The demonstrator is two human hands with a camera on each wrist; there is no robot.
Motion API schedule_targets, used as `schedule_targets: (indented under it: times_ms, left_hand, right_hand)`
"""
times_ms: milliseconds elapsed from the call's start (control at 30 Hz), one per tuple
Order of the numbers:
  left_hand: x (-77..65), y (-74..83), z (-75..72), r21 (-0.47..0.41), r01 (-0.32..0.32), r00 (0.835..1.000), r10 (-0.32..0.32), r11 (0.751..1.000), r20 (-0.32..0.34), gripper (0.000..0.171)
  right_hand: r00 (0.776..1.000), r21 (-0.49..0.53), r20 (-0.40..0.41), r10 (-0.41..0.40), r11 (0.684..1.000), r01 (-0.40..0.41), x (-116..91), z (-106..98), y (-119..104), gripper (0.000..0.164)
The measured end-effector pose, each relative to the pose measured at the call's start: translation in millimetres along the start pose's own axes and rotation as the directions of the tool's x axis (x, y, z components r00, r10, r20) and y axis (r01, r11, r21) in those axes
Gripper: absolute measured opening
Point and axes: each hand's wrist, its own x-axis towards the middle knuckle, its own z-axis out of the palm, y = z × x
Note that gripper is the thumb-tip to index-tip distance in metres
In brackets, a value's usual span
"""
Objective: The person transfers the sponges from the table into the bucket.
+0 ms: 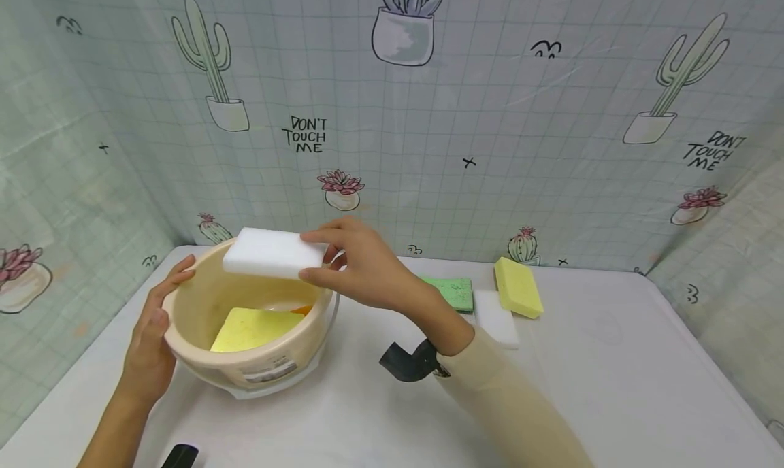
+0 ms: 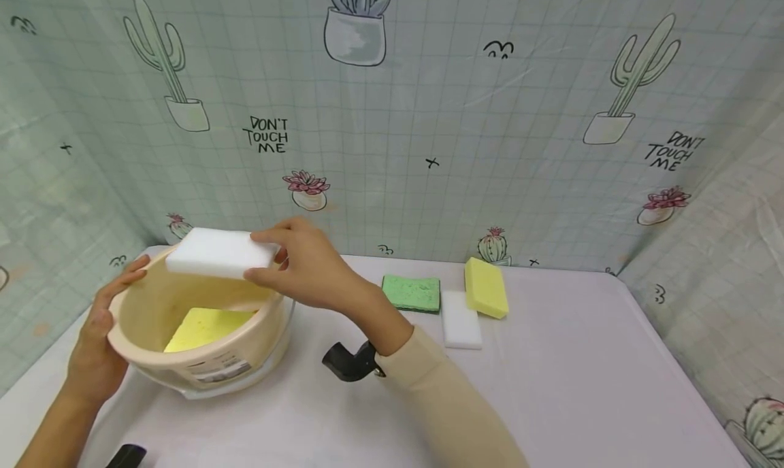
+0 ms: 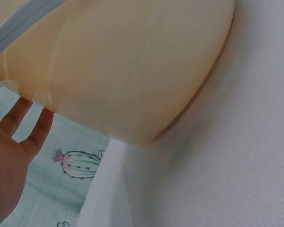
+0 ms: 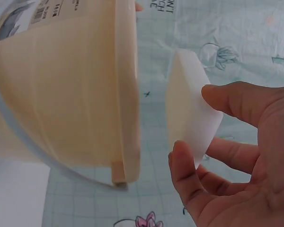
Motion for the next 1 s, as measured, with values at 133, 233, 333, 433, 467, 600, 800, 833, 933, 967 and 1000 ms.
schedule_targets:
  times_ms: [133, 233, 333, 433, 467, 600, 800, 833, 933, 967, 1000]
  left_hand:
    - [-0.2, -0.4, -0.8, 0.004, -0.004, 1.000, 0.004, 1.000, -0.001, 0.047]
    - [-0.6, -1.0, -1.7, 0.003, -0.003, 1.000, 0.003, 1.000, -0.004, 0.047]
    - [-0.5, -1.4, -2.5, 0.000, 0.000, 1.000, 0.000, 1.000, -0.005, 0.047]
    - [-0.1, -1.1, -2.9, 0.010, 0.002, 1.000, -0.002, 1.000, -0.003, 0.047]
    - [-0.1, -0.9, -3.0, 0.012, 0.001, 1.000, -0.001, 1.000, -0.003, 0.047]
    - [-0.3, -0.5, -2.2, 0.026, 0.001, 1.000, -0.001, 1.000, -0.006, 0.047]
    - [-1.1, 0.9, -2.6, 0.037, 0.007, 1.000, -0.007, 0.999, -0.014, 0.047]
    - [-1.1, 0.9, -2.5, 0.038, 0.007, 1.000, -0.007, 0.999, -0.014, 0.047]
    - [-0.9, 1.1, -1.8, 0.042, 0.005, 1.000, -0.004, 0.999, -0.010, 0.047]
    - [-0.8, 1.3, -1.6, 0.043, 0.004, 1.000, -0.004, 0.999, -0.007, 0.047]
    - [-0.7, 1.4, -1.4, 0.042, 0.002, 1.000, -0.002, 0.999, -0.005, 0.047]
  right_hand:
    - [0.999, -0.054, 0.032, 0.016, 0.998, -0.014, 8, 9, -1, 0.048]
    - [0.998, -0.103, 0.049, 0.030, 0.994, -0.025, 13, 15, 1, 0.049]
    - [0.997, -0.142, 0.059, 0.056, 0.989, -0.047, 16, 19, 2, 0.050]
    - [0.996, -0.179, 0.059, 0.068, 0.982, -0.056, 19, 21, 2, 0.049]
    - [0.996, -0.190, 0.063, 0.070, 0.980, -0.057, 20, 22, 2, 0.048]
    - [0.993, -0.225, 0.088, 0.076, 0.973, -0.054, 27, 24, 3, 0.047]
    - [0.987, -0.214, 0.115, 0.113, 0.973, -0.086, 33, 27, -2, 0.043]
    - [0.986, -0.220, 0.121, 0.113, 0.972, -0.085, 34, 28, -3, 0.037]
    - [0.985, -0.250, 0.127, 0.115, 0.965, -0.081, 35, 29, -5, 0.030]
    - [0.985, -0.260, 0.128, 0.119, 0.962, -0.083, 35, 29, -5, 0.030]
    - [0.983, -0.264, 0.130, 0.128, 0.960, -0.090, 35, 29, -6, 0.031]
